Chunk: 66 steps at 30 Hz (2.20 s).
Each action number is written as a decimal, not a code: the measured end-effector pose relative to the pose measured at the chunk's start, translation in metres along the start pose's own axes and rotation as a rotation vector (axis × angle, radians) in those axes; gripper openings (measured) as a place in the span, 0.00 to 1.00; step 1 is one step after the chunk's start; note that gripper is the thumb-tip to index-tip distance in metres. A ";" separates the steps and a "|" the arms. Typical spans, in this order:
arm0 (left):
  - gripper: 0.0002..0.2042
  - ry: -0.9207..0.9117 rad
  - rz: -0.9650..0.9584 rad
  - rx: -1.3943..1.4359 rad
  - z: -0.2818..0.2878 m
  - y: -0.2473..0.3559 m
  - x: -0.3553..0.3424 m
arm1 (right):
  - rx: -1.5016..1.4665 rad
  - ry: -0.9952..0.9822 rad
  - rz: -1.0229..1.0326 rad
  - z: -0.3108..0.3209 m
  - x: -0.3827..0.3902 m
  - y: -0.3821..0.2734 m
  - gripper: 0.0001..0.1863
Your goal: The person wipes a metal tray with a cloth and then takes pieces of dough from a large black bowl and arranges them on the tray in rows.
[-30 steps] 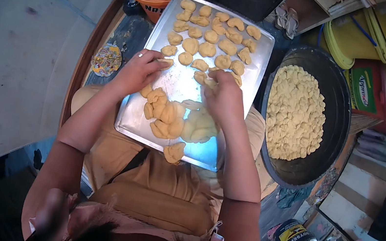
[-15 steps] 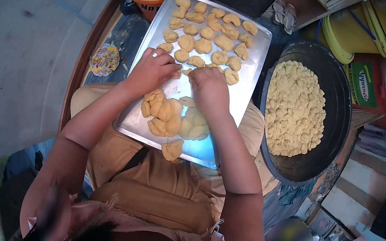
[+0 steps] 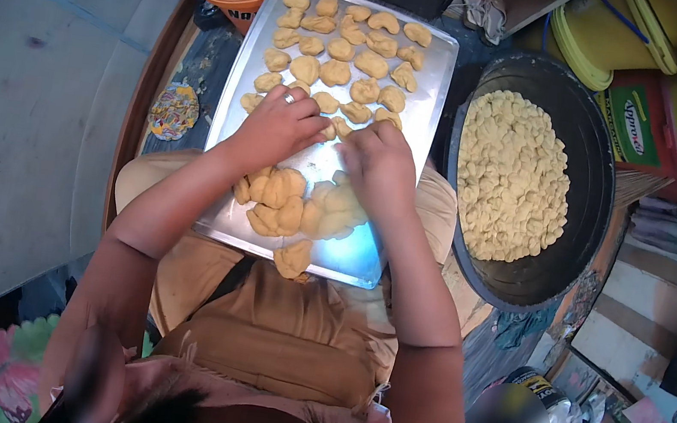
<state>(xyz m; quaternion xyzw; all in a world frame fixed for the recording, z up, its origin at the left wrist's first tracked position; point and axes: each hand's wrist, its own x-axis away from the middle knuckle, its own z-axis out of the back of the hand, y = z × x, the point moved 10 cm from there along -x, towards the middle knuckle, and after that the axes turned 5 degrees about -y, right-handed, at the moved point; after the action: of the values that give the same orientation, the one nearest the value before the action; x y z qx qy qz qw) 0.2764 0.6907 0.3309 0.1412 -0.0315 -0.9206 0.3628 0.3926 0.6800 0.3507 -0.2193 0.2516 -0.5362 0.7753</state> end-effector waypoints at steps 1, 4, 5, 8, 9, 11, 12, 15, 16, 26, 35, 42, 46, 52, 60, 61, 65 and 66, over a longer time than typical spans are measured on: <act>0.11 -0.002 -0.004 0.005 0.001 0.002 -0.003 | 0.001 0.001 -0.007 0.001 0.009 0.002 0.11; 0.10 -0.118 0.046 -0.037 -0.004 0.004 -0.009 | -0.153 -0.419 -0.114 -0.037 0.032 0.022 0.09; 0.10 -0.026 0.054 0.007 0.006 0.008 -0.009 | -0.150 -0.413 -0.117 -0.032 0.032 0.025 0.09; 0.12 0.040 -0.006 0.072 0.011 0.021 -0.015 | -0.510 -0.150 -0.436 -0.006 0.038 0.063 0.07; 0.12 0.014 -0.073 0.095 0.007 0.030 -0.018 | -0.574 0.008 -0.366 0.003 0.037 0.077 0.06; 0.13 -0.079 -0.059 0.059 -0.010 0.029 -0.019 | -0.303 0.065 -0.191 0.016 0.026 0.059 0.07; 0.14 -0.105 -0.067 0.006 -0.015 0.031 -0.018 | -0.307 0.063 -0.188 0.012 0.024 0.059 0.07; 0.13 -0.112 -0.072 0.008 -0.013 0.034 -0.016 | -0.145 0.098 -0.050 0.013 0.022 0.043 0.08; 0.12 -0.099 -0.065 0.062 -0.008 0.036 -0.013 | -0.088 0.092 -0.050 0.018 0.024 0.037 0.10; 0.15 0.022 -0.070 0.228 0.014 0.054 0.002 | -0.304 0.031 -0.339 0.011 0.048 0.064 0.21; 0.12 -0.346 -0.149 0.060 -0.048 0.070 -0.055 | -0.306 -0.119 -0.410 0.023 0.070 0.090 0.22; 0.10 0.000 0.330 0.235 0.051 -0.016 0.038 | -0.785 0.012 -0.222 0.012 0.046 0.047 0.11; 0.13 -0.129 0.531 0.304 0.050 -0.045 0.105 | -0.619 -0.049 0.005 -0.019 -0.001 -0.021 0.09; 0.14 -0.156 0.555 0.387 0.023 -0.066 0.109 | 0.107 -0.095 0.315 -0.074 -0.021 -0.089 0.09; 0.12 -0.049 0.450 0.351 0.023 -0.073 0.094 | -0.107 -0.252 0.059 -0.074 -0.001 -0.085 0.11; 0.12 -0.049 0.459 0.352 0.022 -0.073 0.097 | -0.182 -0.197 -0.002 -0.057 0.001 -0.076 0.11; 0.12 0.082 0.411 0.174 0.036 -0.049 0.085 | -0.032 -0.139 -0.026 -0.042 0.005 -0.030 0.11; 0.12 0.095 0.387 0.106 0.039 -0.041 0.078 | 0.138 -0.161 0.064 -0.048 0.009 -0.027 0.11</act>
<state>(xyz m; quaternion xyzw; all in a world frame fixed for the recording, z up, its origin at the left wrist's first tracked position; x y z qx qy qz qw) 0.1841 0.6661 0.3433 0.1948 -0.0892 -0.8230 0.5261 0.3454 0.6588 0.3284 -0.1997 0.1579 -0.5078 0.8230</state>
